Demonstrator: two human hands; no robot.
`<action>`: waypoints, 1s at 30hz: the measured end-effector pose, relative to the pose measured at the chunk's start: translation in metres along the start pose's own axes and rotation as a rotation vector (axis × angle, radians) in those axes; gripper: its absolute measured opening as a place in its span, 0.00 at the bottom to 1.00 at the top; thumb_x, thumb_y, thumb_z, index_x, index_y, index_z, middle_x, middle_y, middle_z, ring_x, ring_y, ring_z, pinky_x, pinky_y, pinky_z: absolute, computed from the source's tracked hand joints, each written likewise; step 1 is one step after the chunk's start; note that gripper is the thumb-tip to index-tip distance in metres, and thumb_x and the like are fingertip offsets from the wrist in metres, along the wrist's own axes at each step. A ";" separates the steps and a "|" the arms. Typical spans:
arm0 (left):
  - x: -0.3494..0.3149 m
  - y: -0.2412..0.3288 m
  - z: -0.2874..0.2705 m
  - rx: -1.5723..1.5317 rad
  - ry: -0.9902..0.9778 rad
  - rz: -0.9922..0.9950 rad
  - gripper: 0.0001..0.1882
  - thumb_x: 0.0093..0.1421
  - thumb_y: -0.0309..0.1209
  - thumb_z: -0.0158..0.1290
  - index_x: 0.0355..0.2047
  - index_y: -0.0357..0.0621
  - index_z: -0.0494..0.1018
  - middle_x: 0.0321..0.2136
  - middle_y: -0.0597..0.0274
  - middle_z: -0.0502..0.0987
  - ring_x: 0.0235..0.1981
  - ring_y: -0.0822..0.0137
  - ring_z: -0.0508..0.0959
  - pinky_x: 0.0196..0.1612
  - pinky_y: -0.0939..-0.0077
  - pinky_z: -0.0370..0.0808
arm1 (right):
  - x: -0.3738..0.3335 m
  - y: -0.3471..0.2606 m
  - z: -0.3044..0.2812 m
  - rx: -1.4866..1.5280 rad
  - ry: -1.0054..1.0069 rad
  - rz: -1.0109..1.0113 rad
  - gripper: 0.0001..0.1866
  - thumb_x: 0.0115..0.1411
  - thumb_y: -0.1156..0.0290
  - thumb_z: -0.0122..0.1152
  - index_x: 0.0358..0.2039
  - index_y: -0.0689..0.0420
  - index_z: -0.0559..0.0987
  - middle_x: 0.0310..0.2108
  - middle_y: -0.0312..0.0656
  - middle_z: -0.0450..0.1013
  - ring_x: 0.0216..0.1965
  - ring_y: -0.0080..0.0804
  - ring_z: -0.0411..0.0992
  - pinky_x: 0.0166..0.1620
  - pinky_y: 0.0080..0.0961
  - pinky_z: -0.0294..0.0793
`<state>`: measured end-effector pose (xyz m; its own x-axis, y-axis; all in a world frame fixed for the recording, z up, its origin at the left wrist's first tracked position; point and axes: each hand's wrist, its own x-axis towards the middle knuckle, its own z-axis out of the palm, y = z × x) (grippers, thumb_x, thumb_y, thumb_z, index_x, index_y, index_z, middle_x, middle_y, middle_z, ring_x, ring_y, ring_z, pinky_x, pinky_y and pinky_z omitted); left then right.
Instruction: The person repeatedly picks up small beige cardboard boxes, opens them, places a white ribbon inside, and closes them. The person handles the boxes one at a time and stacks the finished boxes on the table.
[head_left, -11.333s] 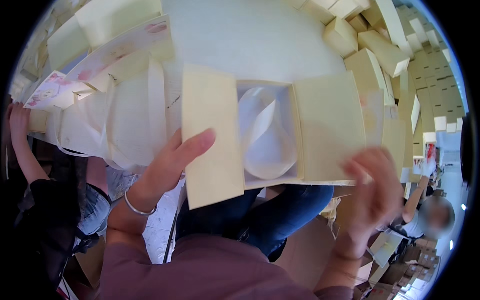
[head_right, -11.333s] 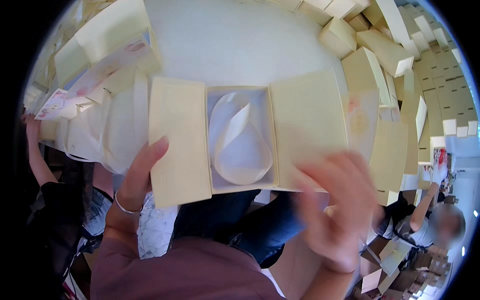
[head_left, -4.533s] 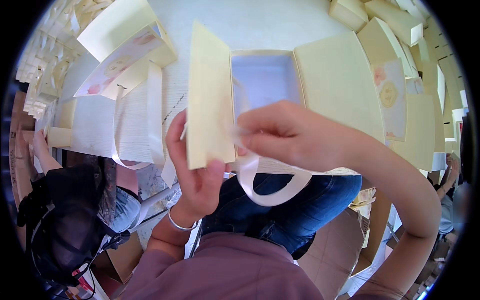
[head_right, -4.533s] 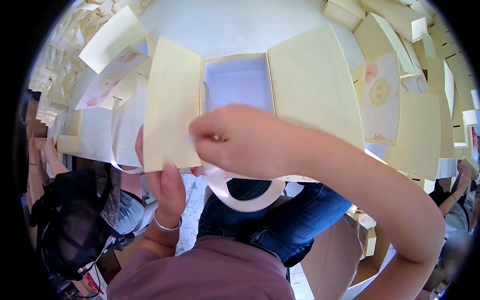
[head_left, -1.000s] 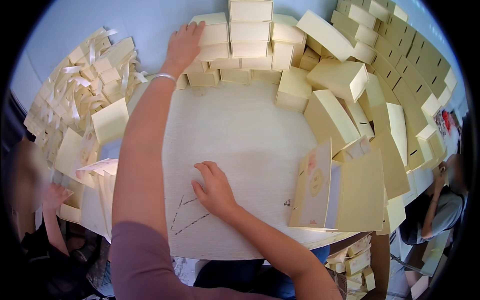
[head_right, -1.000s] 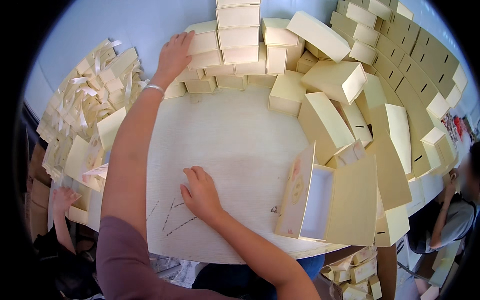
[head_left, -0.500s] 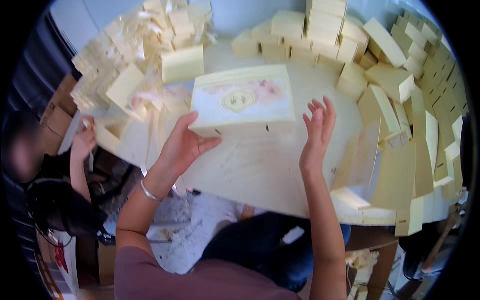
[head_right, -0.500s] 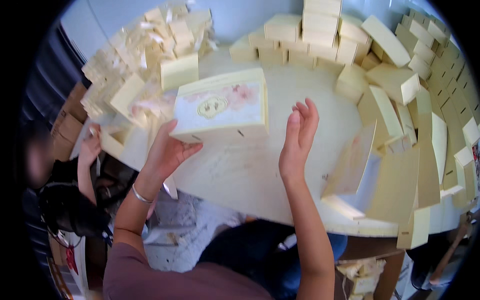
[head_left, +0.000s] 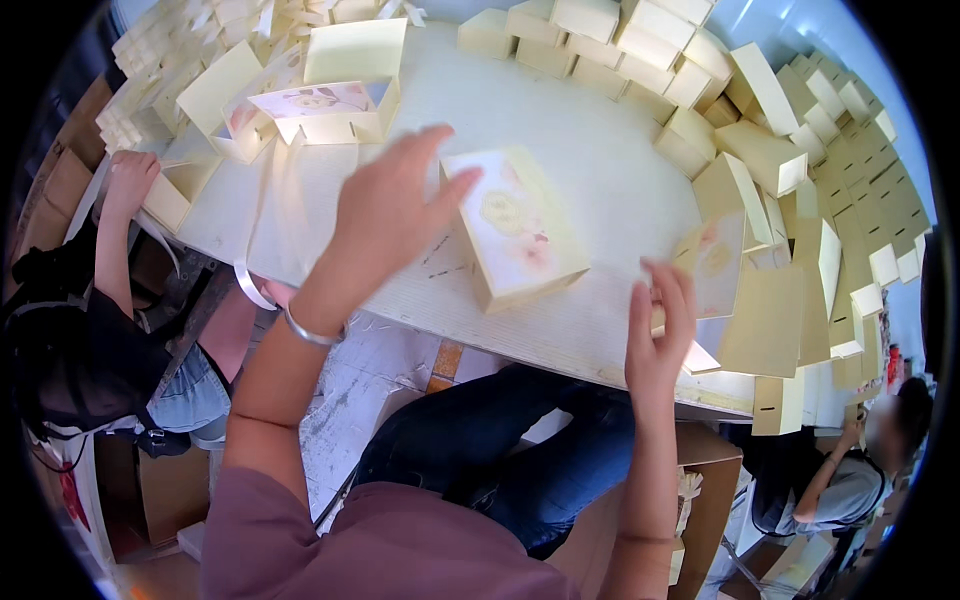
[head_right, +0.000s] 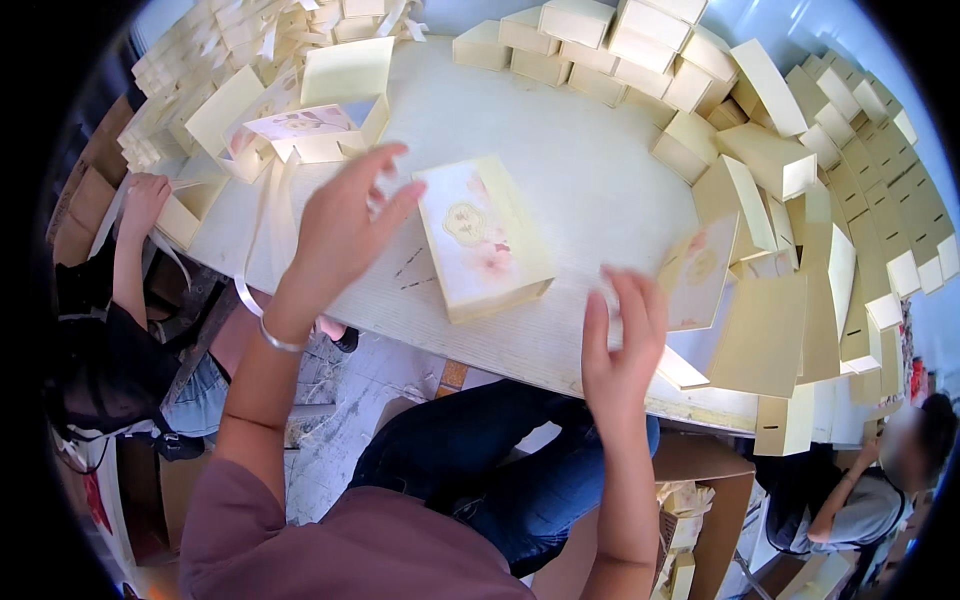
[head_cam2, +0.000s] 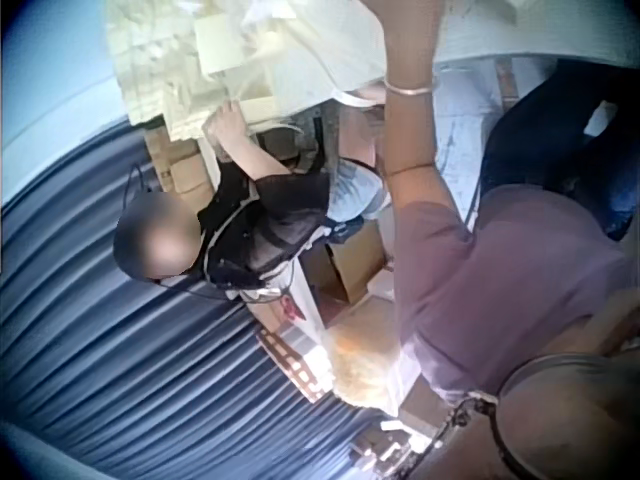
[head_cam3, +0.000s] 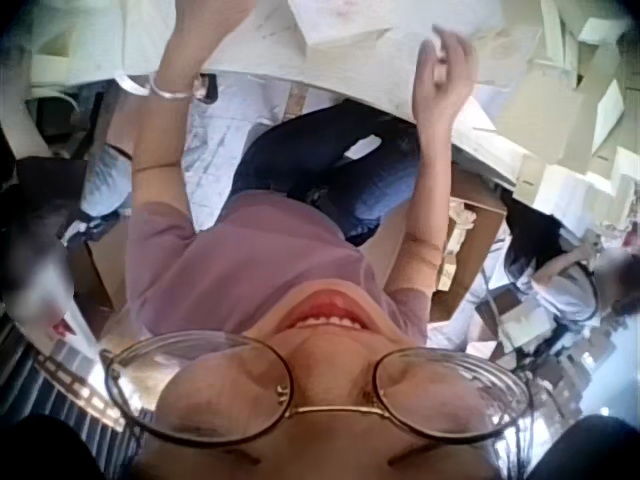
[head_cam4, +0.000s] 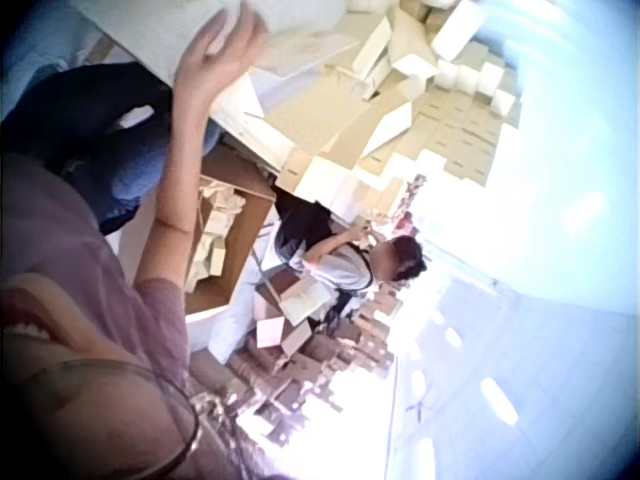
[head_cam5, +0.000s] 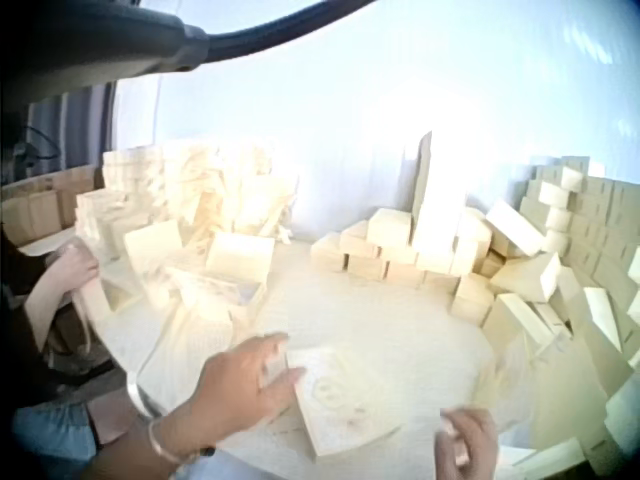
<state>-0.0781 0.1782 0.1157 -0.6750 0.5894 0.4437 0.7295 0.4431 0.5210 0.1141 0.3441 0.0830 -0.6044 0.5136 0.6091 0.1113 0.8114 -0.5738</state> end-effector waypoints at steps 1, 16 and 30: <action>-0.009 0.006 0.006 0.004 -0.104 0.006 0.31 0.52 0.46 0.49 0.48 0.32 0.63 0.39 0.46 0.70 0.40 0.52 0.71 0.41 0.66 0.68 | 0.007 0.006 0.008 -0.048 0.037 -0.066 0.14 0.52 0.76 0.53 0.40 0.64 0.71 0.39 0.54 0.68 0.42 0.42 0.67 0.45 0.30 0.65; -0.034 -0.003 0.027 0.207 -0.358 0.628 0.39 0.44 0.54 0.51 0.41 0.26 0.64 0.43 0.34 0.65 0.39 0.51 0.72 0.39 0.70 0.72 | -0.033 -0.035 0.036 -0.183 -0.254 -0.286 0.20 0.41 0.75 0.63 0.35 0.67 0.68 0.44 0.61 0.63 0.47 0.60 0.62 0.44 0.40 0.68; -0.037 -0.022 0.011 -0.139 -0.056 0.393 0.23 0.52 0.29 0.46 0.48 0.32 0.62 0.14 0.58 0.68 0.14 0.66 0.70 0.23 0.77 0.71 | -0.043 -0.031 0.046 -0.312 -0.241 -0.403 0.23 0.48 0.72 0.59 0.42 0.72 0.65 0.44 0.68 0.61 0.46 0.66 0.61 0.44 0.41 0.68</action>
<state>-0.0679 0.1542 0.0796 -0.3384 0.7333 0.5897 0.9059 0.0842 0.4150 0.1003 0.2840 0.0498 -0.8066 0.0978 0.5830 0.0405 0.9930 -0.1106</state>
